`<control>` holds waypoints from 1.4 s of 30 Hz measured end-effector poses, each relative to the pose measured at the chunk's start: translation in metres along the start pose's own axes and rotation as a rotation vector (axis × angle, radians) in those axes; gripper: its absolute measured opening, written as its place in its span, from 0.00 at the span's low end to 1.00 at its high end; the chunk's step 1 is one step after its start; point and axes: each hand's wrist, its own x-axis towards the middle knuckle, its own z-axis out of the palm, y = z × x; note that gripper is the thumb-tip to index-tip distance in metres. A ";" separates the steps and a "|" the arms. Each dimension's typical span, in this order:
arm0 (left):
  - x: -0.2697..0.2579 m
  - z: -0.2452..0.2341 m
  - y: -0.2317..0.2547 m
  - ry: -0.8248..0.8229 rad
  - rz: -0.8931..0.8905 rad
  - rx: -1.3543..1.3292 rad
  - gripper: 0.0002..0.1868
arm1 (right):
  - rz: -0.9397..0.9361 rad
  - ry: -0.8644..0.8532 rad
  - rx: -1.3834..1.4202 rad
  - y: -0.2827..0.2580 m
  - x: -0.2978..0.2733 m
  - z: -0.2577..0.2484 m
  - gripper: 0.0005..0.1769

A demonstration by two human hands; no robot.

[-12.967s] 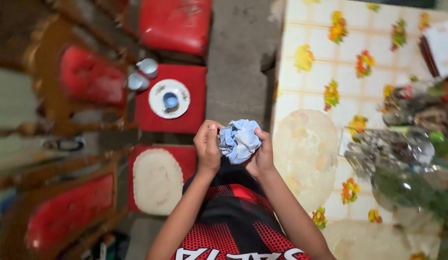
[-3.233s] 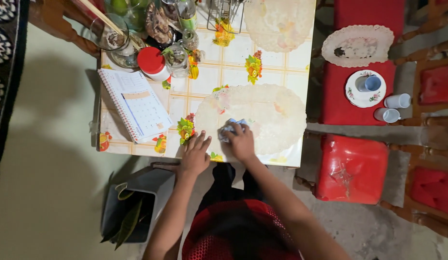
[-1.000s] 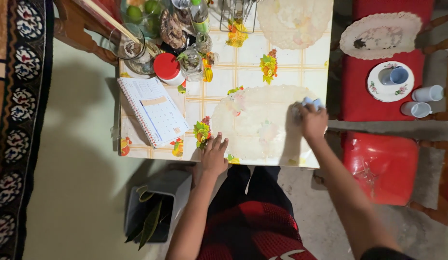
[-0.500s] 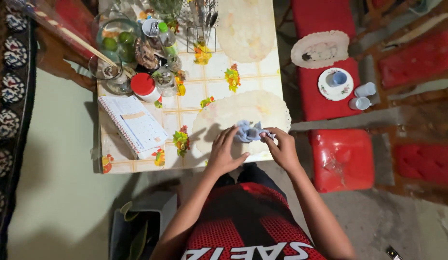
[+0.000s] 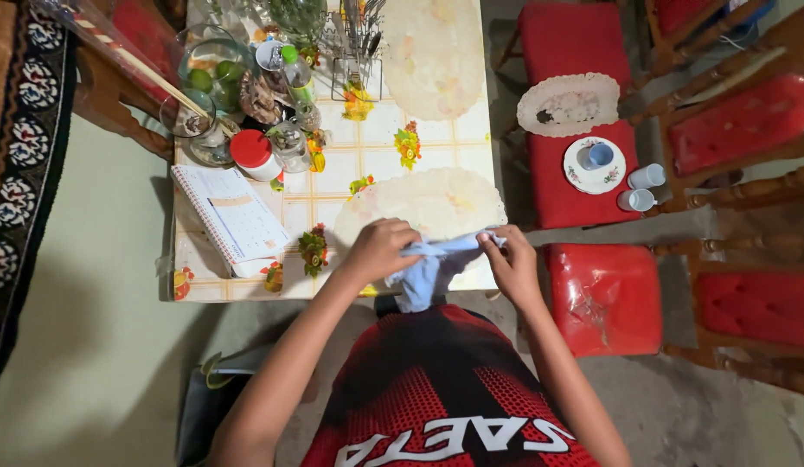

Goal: The person wipes a dining table with a cloth, moving a utensil rack and other items to reach different areas. They clean under and around the items, then return the rack to its original position.

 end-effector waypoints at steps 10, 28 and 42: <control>0.000 0.010 0.016 0.394 0.129 0.258 0.15 | -0.559 0.102 -0.039 -0.010 0.023 -0.011 0.10; -0.069 0.161 -0.148 0.227 -0.774 -0.701 0.25 | 0.048 -0.025 -0.181 0.073 0.059 0.038 0.18; -0.152 0.105 -0.123 0.401 -0.669 -0.211 0.25 | -0.377 -0.421 -0.366 0.126 0.022 0.161 0.31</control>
